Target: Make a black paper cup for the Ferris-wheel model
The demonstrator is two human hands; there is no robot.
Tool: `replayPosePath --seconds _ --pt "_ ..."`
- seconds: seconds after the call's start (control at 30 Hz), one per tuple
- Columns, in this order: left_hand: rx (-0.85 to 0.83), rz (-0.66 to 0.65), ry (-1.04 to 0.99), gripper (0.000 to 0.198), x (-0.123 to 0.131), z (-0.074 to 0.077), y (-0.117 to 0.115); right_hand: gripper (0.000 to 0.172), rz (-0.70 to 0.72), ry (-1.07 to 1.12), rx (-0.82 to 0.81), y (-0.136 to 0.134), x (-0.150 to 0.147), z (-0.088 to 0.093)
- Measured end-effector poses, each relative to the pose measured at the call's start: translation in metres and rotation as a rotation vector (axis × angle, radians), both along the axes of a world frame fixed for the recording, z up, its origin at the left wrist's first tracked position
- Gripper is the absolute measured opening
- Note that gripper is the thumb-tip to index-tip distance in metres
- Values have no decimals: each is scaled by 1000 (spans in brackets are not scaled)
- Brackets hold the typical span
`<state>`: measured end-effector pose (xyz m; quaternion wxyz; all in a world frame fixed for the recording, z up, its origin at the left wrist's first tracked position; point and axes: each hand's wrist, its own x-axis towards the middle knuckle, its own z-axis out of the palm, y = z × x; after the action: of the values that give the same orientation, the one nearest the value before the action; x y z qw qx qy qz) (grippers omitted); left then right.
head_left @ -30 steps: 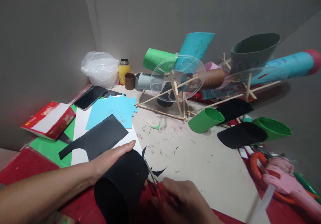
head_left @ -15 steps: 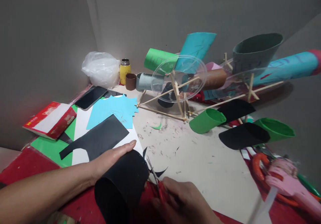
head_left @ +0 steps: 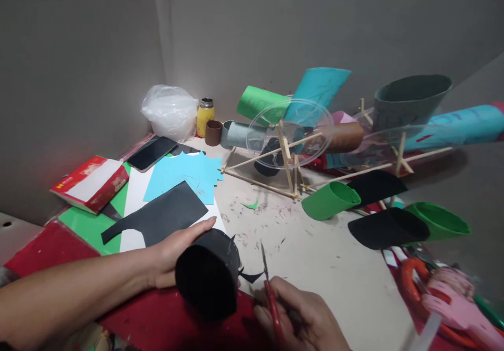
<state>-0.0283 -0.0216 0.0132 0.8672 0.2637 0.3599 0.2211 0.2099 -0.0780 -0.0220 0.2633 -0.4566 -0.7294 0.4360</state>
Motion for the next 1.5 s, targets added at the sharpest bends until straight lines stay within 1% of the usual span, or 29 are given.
replayPosePath --seconds 0.07,0.13,0.3,0.37,0.47,0.53,0.6,0.67,0.8,0.9,0.97,1.07,1.17,1.3,1.4,1.5 --pt "-68 42 -62 61 0 1 0 25 24 18 -22 -1 2 0" --pt "-107 52 -108 63 -1 -1 0 27 14 32 -17 -1 3 1" --pt "-129 10 -204 68 -5 -15 4 31 -112 37 95 0 3 5" --pt "-111 14 -215 68 -6 -17 6 31 -145 41 168 2 2 8" --pt "-53 27 -221 68 -9 -15 8 31 -181 99 285 3 -1 14" --pt "-3 26 -236 68 -10 -13 8 29 -200 147 315 4 -2 18" --pt "48 14 -256 69 -11 -12 8 25 -182 183 315 5 0 22" --pt "92 -2 -271 72 -10 -12 9 23 -233 230 320 7 2 25" --pt "147 -2 -233 74 -8 -11 9 28 -366 420 422 9 3 35" --pt "181 22 -182 73 -6 -10 8 29 -384 507 511 4 -3 43" --pt "197 29 -164 73 -5 -11 8 27 -367 472 539 1 -8 47" --pt "211 17 -165 76 -1 -13 7 29 -349 380 535 1 -17 49" --pt "227 9 -158 77 2 -13 5 34 -313 320 530 4 -28 49" --pt "254 2 -143 78 3 -12 3 34 -265 258 526 2 -44 48" --pt "317 -20 -126 77 2 -13 3 32 -260 232 529 -2 -52 50" --pt "368 -56 -91 80 -1 -12 4 33 -282 200 533 -4 -54 59"
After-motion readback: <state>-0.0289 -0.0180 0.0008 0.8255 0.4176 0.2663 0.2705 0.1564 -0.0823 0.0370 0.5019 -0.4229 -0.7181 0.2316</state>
